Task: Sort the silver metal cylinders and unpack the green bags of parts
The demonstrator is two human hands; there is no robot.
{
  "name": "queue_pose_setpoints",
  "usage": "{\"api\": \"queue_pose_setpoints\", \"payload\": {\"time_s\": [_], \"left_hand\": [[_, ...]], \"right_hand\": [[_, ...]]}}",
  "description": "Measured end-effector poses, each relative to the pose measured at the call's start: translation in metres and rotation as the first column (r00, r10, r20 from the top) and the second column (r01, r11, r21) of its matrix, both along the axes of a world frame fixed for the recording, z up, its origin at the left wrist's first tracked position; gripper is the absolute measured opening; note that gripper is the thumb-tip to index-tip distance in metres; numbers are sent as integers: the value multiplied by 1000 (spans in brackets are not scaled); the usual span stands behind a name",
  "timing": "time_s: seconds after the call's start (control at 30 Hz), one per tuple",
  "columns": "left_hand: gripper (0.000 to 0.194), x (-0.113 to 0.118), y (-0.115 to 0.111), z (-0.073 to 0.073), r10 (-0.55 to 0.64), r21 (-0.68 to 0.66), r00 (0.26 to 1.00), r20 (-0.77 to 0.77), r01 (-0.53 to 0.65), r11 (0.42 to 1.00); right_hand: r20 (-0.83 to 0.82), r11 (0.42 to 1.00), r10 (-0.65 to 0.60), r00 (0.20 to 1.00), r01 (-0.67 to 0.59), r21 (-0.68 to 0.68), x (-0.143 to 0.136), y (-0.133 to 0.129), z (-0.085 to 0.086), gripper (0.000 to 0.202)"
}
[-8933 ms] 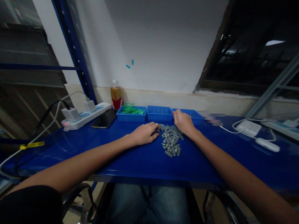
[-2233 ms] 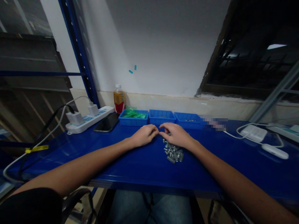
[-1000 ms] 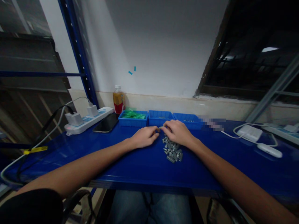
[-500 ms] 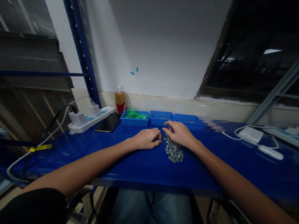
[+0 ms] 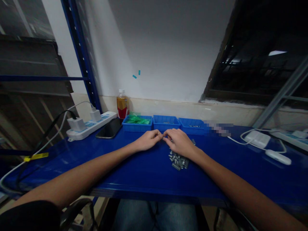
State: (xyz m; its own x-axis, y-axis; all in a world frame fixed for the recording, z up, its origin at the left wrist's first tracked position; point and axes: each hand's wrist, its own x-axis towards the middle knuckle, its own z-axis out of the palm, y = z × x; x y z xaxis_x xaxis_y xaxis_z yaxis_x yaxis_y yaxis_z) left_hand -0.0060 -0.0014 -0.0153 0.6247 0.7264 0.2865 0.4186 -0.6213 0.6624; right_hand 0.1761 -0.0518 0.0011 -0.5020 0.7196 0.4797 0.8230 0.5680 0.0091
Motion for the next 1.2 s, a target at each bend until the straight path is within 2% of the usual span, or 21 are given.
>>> {"api": "queue_pose_setpoints", "payload": {"time_s": [0.1,0.17,0.3,0.4,0.6,0.7,0.8,0.93,1.03,1.13,1.2], "left_hand": [[36,-1,-4,2,-13,44,1000,23,12,999],[30,-1,-9,4,-5,119,999,39,0,993],[31,-2,-17,6,38,319,999,-10,-33,947],[23,-1,-20,7,72,375,997,-28,-56,925],[26,3,-20,12,106,270,990,89,-127,955],[30,3,-18,13,107,204,986,126,-132,970],[36,4,-18,12,89,170,990,113,-107,980],[39,6,-17,8,61,172,997,38,-67,983],[32,9,-18,2,0,296,997,-71,20,955],[36,12,-20,-3,-22,410,967,-252,127,903],[36,14,-21,-4,-5,426,933,-360,169,889]], "right_hand": [[-33,1000,-8,999,8,3,0,-1,1,10],[-55,1000,-21,998,21,-2,0,0,1,11],[-99,999,-44,994,42,-22,0,2,0,13],[-132,999,-40,990,36,-31,-1,3,-1,14],[-201,1000,-5,980,2,-16,0,2,-2,16],[-172,998,34,984,-25,51,0,2,-2,21],[-134,993,58,989,-43,113,-1,3,-3,12],[-156,981,101,983,-72,181,4,6,3,10],[-269,945,110,957,-17,328,12,14,15,13],[-438,855,98,893,149,496,23,26,28,17],[-509,801,84,857,246,545,31,34,34,18]]}}
